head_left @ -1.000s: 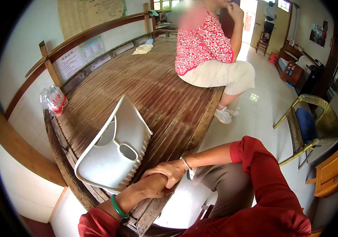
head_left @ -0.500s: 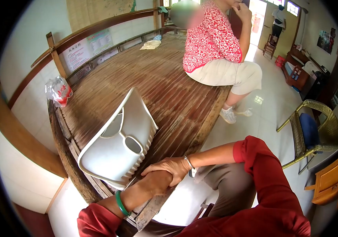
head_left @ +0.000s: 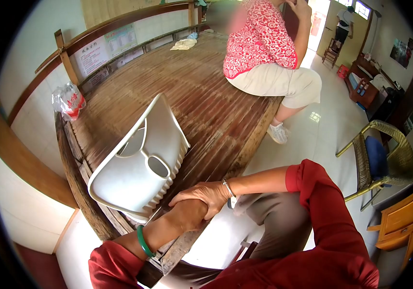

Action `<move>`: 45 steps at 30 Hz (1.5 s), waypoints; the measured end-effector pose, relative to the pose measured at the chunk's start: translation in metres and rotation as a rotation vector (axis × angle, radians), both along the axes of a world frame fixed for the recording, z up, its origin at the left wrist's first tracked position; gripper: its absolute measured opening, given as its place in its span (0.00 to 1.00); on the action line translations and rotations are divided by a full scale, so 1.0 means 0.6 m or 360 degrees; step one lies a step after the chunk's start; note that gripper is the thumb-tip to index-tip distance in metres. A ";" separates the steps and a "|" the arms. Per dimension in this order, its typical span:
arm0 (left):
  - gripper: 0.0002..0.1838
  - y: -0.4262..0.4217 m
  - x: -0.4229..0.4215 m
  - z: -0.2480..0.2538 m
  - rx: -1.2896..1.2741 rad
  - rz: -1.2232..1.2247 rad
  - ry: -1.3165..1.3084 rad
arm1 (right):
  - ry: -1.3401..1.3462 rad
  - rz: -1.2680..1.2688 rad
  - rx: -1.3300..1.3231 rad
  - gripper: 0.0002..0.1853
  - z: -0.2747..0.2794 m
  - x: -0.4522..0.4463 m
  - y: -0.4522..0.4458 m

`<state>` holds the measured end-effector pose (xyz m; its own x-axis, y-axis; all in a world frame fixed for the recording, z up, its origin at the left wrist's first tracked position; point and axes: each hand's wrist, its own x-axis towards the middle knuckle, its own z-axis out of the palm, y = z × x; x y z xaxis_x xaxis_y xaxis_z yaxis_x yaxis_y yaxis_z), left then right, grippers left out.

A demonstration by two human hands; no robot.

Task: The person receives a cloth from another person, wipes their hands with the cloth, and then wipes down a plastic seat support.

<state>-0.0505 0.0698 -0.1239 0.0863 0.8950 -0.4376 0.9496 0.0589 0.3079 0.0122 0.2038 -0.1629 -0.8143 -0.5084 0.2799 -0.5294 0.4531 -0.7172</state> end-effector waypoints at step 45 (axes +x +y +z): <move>0.13 -0.002 -0.027 -0.043 0.0340 -0.0169 -0.0471 | -0.0469 0.0016 -0.0216 0.44 0.015 -0.005 0.005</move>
<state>-0.0668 0.0686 -0.1497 0.2782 0.9427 -0.1843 0.8151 -0.1302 0.5645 0.0093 0.2069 -0.1537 -0.8655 -0.4911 0.0985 -0.2938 0.3384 -0.8940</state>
